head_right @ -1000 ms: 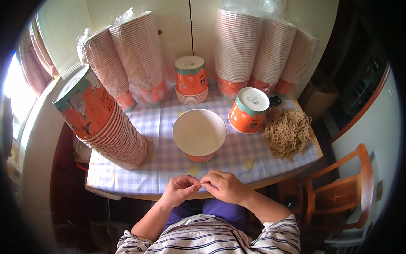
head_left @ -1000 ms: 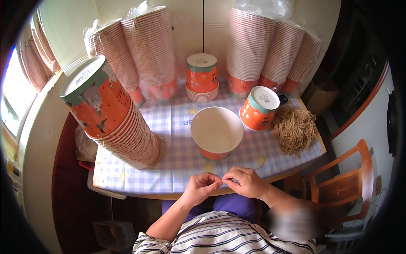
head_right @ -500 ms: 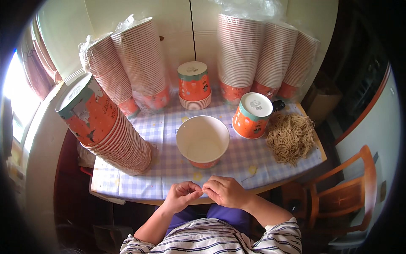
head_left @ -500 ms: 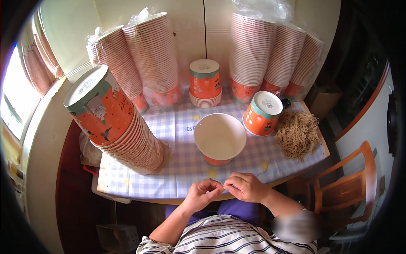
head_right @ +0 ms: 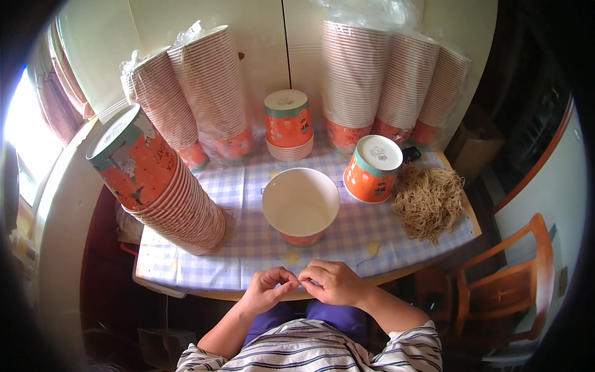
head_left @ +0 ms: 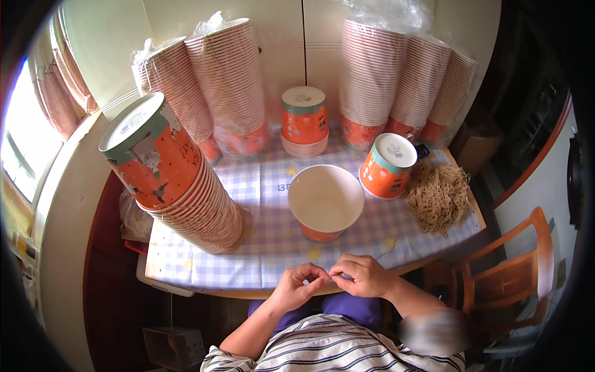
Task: Attach strings to the pre-punched holes of paper buckets for packaging.
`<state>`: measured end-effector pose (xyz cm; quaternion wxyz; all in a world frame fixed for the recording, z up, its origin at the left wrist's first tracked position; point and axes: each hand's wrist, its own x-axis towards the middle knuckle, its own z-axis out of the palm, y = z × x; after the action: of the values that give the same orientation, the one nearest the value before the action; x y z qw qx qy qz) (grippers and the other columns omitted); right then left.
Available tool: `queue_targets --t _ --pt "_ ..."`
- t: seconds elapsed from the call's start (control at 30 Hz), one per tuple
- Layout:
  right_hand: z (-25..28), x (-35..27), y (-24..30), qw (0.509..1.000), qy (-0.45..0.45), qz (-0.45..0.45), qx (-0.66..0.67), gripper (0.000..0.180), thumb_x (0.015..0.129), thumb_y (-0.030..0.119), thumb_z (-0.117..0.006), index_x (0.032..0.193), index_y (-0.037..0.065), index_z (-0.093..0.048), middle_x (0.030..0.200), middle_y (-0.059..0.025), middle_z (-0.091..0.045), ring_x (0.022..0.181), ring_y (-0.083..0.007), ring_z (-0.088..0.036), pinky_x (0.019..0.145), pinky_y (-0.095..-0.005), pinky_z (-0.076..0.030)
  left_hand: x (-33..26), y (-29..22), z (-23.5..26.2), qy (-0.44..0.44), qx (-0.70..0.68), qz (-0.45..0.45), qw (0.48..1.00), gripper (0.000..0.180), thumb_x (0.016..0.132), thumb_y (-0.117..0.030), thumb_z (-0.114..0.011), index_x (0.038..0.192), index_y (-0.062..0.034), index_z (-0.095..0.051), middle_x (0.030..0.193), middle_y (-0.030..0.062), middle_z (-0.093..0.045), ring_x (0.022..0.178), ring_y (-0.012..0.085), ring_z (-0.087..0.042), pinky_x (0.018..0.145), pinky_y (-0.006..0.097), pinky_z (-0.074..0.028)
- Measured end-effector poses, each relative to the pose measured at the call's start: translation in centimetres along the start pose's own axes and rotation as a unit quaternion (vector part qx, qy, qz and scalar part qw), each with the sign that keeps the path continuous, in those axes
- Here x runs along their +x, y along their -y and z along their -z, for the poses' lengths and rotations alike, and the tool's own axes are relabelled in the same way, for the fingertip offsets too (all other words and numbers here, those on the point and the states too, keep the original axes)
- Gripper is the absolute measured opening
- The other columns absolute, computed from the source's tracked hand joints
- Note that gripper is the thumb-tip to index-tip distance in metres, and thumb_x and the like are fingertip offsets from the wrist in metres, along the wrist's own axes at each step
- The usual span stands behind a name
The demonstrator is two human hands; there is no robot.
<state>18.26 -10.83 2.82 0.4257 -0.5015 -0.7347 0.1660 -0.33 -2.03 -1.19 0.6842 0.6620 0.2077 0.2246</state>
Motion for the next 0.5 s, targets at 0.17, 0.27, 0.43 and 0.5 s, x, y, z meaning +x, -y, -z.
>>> queue_targets --t 0.17,0.27,0.43,0.5 --pt "0.0 0.1 0.3 1.000 0.002 0.010 -0.019 0.013 0.077 0.002 -0.068 0.086 0.006 -0.058 0.076 -0.0068 -0.057 0.064 -0.0256 -0.059 0.055 -0.0342 -0.048 -0.3 -0.5 0.1 -0.002 -0.030 0.006 1.000 0.011 0.089 -0.009 -0.065 0.091 0.0019 -0.064 0.085 0.0014 -0.065 0.078 0.0072 -0.056 0.073 0.023 -0.046" --pt "-0.2 -0.3 0.7 1.000 -0.003 0.016 -0.020 0.013 0.078 0.003 -0.068 0.086 0.006 -0.058 0.076 -0.0068 -0.057 0.064 -0.0257 -0.059 0.055 -0.0345 -0.048 -0.6 -0.7 0.0 0.002 -0.012 0.001 1.000 0.010 0.089 -0.008 -0.065 0.091 0.0021 -0.063 0.085 0.0015 -0.065 0.078 0.0074 -0.056 0.072 0.023 -0.047" --pt "-0.3 -0.6 1.5 1.000 0.002 0.020 -0.019 0.013 0.077 0.001 -0.068 0.086 0.004 -0.059 0.076 -0.0078 -0.059 0.064 -0.0254 -0.060 0.056 -0.0342 -0.048 -1.6 -0.9 -0.3 0.000 -0.026 -0.016 1.000 0.009 0.089 -0.007 -0.065 0.091 0.0021 -0.063 0.085 0.0015 -0.064 0.077 0.0064 -0.055 0.070 0.022 -0.046" --pt "-0.4 -0.8 1.8 1.000 -0.003 0.024 -0.012 0.012 0.078 0.002 -0.067 0.085 0.005 -0.058 0.075 -0.0070 -0.057 0.063 -0.0253 -0.059 0.055 -0.0345 -0.048 -1.9 -0.7 -0.5 0.003 -0.027 -0.020 0.999 0.009 0.089 -0.007 -0.065 0.091 0.0021 -0.063 0.085 0.0011 -0.064 0.077 0.0059 -0.055 0.070 0.021 -0.046"
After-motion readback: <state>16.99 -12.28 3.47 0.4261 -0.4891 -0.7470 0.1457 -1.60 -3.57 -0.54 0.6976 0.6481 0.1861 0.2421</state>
